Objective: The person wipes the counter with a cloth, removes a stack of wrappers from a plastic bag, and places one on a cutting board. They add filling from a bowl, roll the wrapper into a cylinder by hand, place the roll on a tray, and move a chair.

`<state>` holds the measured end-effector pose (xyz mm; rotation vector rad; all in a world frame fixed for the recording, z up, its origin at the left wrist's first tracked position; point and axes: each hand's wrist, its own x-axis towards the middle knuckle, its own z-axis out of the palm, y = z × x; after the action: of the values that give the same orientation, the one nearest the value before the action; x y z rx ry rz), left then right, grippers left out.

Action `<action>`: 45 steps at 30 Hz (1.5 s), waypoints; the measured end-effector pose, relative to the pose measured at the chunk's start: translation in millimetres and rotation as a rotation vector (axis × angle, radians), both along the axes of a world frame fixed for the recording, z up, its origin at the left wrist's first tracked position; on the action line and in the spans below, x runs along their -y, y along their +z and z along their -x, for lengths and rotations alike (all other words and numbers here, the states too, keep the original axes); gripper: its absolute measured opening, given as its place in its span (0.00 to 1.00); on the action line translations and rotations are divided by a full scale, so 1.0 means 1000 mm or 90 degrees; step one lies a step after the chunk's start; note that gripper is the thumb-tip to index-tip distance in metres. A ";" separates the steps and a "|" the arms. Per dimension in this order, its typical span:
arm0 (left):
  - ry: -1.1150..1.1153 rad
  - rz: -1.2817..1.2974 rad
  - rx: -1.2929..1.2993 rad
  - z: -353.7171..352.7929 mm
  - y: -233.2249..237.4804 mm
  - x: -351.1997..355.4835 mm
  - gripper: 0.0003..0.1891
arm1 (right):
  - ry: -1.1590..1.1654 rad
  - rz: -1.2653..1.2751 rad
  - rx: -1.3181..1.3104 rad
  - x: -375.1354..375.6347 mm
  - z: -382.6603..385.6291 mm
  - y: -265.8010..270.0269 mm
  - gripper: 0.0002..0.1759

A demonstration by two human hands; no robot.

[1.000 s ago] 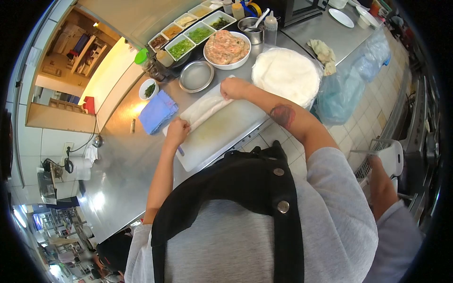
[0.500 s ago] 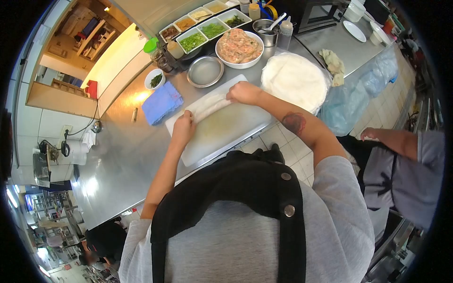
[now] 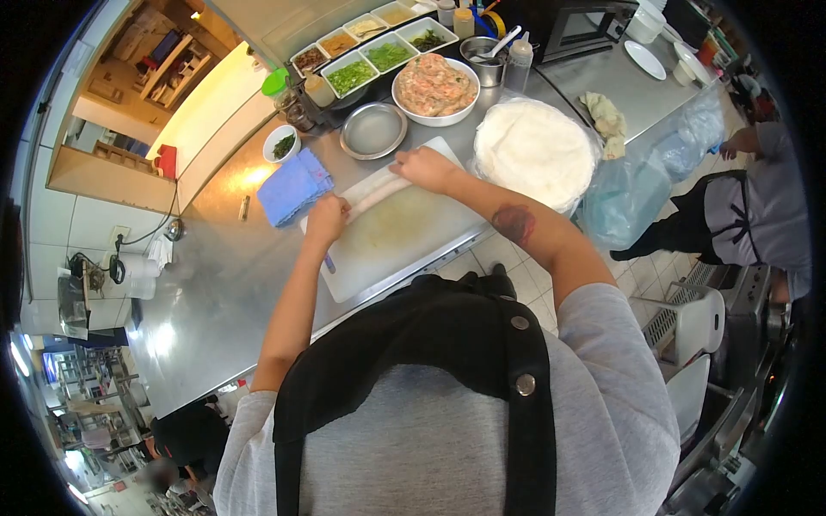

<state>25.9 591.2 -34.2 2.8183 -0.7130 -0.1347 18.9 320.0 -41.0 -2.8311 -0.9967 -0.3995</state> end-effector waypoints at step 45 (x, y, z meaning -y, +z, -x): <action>0.632 1.247 -0.658 0.044 -0.016 0.074 0.09 | -0.089 -0.211 -0.330 -0.050 0.043 0.021 0.16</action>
<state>-18.1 517.2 -50.5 0.6741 0.6140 -0.3574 -24.3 369.6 -20.2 -2.5039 -0.5685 0.1484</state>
